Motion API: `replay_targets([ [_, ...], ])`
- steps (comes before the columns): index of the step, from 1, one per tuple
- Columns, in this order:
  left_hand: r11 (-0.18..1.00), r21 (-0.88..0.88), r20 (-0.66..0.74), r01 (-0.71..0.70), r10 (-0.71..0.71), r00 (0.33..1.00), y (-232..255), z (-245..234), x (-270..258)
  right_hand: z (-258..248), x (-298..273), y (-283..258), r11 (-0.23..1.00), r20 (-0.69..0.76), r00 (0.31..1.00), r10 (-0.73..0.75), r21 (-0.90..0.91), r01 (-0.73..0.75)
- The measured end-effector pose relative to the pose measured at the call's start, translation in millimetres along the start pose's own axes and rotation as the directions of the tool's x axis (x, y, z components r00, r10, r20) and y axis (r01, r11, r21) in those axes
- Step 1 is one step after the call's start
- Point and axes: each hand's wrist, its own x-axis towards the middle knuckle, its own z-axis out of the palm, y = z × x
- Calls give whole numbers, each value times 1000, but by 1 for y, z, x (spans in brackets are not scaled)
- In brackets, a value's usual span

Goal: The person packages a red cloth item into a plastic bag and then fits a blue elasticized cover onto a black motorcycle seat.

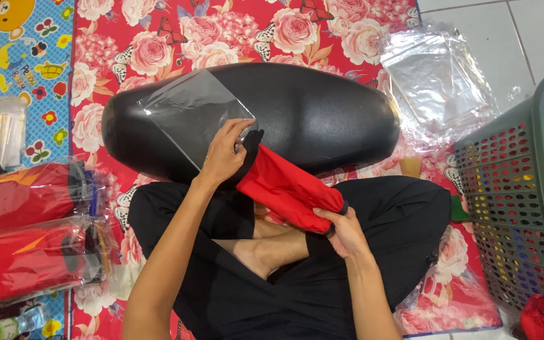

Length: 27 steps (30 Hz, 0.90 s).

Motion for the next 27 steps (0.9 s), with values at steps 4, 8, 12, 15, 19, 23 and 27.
replay_targets([
  [4,995,86,65,-46,40,997,-2,-5,3,1,-1,-6,1000,-9,1000,-2,24,2],
  [8,999,29,70,22,-24,997,12,-10,0,-2,4,-2,1000,1,1000,-8,21,8],
  [12,998,0,-19,55,-55,998,-10,-1,-5,3,-2,-8,1000,-1,1000,-6,29,6],
  [15,999,5,-107,34,-34,994,-19,1,-13,1,-1,-7,999,12,1000,-2,35,2],
  [19,997,59,-147,48,-39,988,-25,6,-15,2,-3,-8,1000,19,1000,0,27,0],
  [23,992,124,-173,33,-11,985,-19,3,-19,-1,1,-4,1000,23,1000,-3,28,2],
  [27,982,185,-190,36,0,982,-3,-1,-22,1,-3,-8,1000,22,1000,-1,31,0],
])
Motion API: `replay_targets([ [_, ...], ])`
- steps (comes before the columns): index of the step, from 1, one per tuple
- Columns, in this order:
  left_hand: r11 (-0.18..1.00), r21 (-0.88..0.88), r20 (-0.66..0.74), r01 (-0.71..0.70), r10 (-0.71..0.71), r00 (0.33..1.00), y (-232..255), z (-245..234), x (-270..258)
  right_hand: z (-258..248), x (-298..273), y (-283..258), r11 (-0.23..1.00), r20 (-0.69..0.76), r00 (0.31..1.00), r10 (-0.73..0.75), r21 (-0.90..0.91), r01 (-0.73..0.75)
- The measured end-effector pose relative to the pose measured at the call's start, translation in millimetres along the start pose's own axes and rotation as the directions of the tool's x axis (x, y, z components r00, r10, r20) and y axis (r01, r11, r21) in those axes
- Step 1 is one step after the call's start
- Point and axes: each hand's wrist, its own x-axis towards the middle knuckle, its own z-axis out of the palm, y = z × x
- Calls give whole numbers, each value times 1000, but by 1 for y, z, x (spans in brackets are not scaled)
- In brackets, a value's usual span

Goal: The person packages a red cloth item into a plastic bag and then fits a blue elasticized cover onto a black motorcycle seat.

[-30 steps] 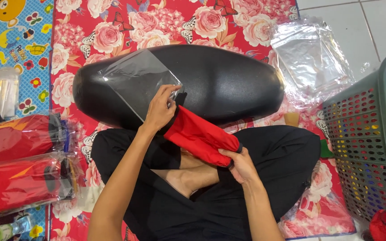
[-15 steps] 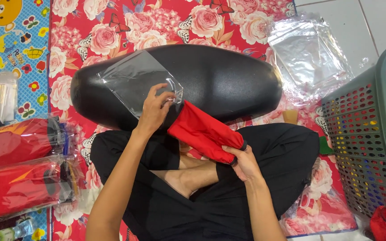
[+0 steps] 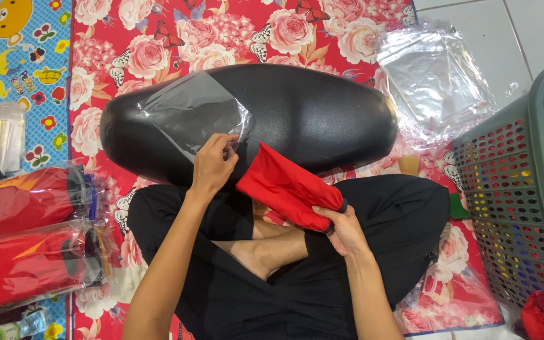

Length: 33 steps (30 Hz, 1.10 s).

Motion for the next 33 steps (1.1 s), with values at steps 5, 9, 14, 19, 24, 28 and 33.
replay_targets([
  [5,999,35,1,-11,11,1000,2,-1,1,1,1,2,1000,8,1000,-10,-3,10],
  [9,993,98,11,-61,61,998,0,1,3,0,1,3,1000,12,1000,-16,2,16],
  [14,971,202,39,-129,124,992,-8,6,2,-1,2,2,1000,10,1000,-9,-1,9],
  [19,943,265,82,-200,185,979,-14,7,1,1,2,2,1000,10,1000,1,-1,-1],
  [24,876,382,58,-296,297,953,-35,22,-5,4,-2,-1,1000,31,999,20,-13,-19],
  [28,843,432,78,-320,319,945,-30,22,-4,-3,7,8,1000,28,999,19,-15,-19],
  [33,787,499,158,-364,330,931,-31,31,-1,-5,10,12,999,28,999,23,-26,-22],
])
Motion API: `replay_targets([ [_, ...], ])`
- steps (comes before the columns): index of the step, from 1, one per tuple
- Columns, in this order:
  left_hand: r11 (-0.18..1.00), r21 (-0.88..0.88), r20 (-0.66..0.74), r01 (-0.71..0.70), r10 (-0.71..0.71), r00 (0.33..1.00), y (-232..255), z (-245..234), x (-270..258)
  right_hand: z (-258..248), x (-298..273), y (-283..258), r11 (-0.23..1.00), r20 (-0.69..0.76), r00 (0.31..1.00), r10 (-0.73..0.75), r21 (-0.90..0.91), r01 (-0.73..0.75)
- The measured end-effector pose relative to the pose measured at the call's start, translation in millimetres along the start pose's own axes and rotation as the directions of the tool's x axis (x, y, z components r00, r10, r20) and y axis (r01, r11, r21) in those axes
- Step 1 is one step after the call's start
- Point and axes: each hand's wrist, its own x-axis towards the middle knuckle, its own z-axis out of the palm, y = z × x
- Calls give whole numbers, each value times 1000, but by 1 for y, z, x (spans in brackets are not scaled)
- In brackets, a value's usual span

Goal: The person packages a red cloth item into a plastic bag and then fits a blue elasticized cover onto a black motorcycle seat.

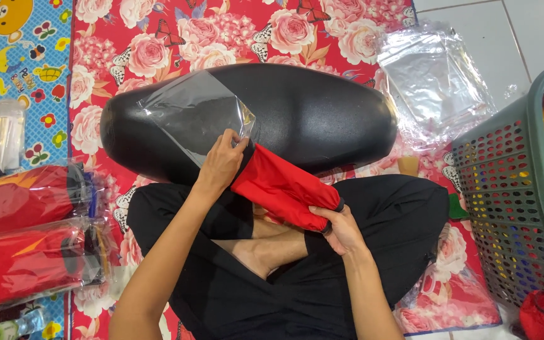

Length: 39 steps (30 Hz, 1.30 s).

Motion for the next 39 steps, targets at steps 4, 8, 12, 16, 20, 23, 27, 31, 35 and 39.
replay_targets([
  [4,999,-29,76,35,-33,997,6,-9,7,2,-2,-2,1000,-2,1000,12,3,-12],
  [8,996,-11,174,84,-81,981,7,-24,16,6,-1,-1,1000,3,1000,30,1,-30],
  [12,994,57,233,93,-103,967,7,-38,25,21,-10,-10,999,20,999,40,-12,-39],
  [16,991,129,138,26,-44,989,8,-54,38,23,-10,-11,999,12,1000,29,-30,-28],
  [20,995,96,125,-26,14,992,3,-45,38,17,-3,-6,1000,22,1000,12,-19,-11],
  [23,994,76,149,-76,64,987,1,-49,39,12,10,0,1000,38,999,9,-21,-9],
  [27,990,37,243,-134,121,962,-1,-52,38,13,17,0,999,36,999,24,-37,-23],
  [31,990,-20,280,-142,142,950,-4,-51,36,15,17,0,999,29,999,27,-31,-26],
  [35,990,-108,289,-93,121,950,-4,-60,34,16,20,3,1000,22,1000,22,-15,-22],
  [39,970,-239,230,-45,102,968,-9,-66,30,16,23,6,1000,27,1000,14,12,-14],
])
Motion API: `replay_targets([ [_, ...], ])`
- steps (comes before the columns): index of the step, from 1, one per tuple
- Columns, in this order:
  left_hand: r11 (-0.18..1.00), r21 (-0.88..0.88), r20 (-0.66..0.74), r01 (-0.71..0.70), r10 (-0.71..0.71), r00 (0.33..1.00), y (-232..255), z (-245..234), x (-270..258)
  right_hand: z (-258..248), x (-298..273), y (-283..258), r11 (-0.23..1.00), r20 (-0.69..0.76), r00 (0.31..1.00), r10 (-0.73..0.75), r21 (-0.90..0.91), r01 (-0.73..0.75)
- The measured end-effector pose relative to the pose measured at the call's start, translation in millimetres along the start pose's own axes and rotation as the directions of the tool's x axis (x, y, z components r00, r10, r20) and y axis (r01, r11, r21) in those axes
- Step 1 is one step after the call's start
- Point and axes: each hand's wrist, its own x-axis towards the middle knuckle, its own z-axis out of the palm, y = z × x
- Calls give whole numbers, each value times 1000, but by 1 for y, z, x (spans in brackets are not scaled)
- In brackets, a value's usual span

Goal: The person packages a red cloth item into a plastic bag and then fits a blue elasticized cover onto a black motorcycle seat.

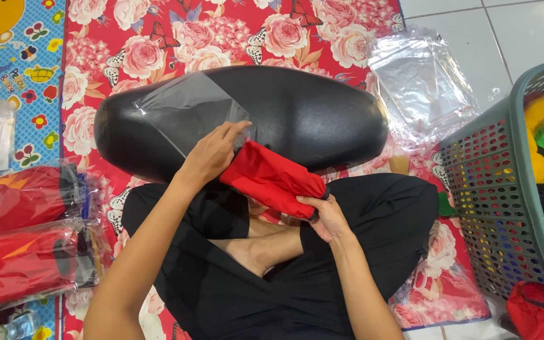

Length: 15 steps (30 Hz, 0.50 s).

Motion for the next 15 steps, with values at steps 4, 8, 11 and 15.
replay_targets([
  [4,999,-16,-115,40,-42,993,-15,25,-8,2,-3,-1,1000,7,1000,3,-6,-3],
  [8,961,-174,-157,215,-242,957,-33,49,-13,6,-16,-9,1000,3,1000,23,-14,-23],
  [11,900,-314,-138,302,-358,923,-34,53,-11,5,-29,-23,998,13,1000,4,-63,-3],
  [15,796,-496,-103,347,-451,886,-28,49,-10,-5,-43,-50,954,72,996,-44,-294,63],
])
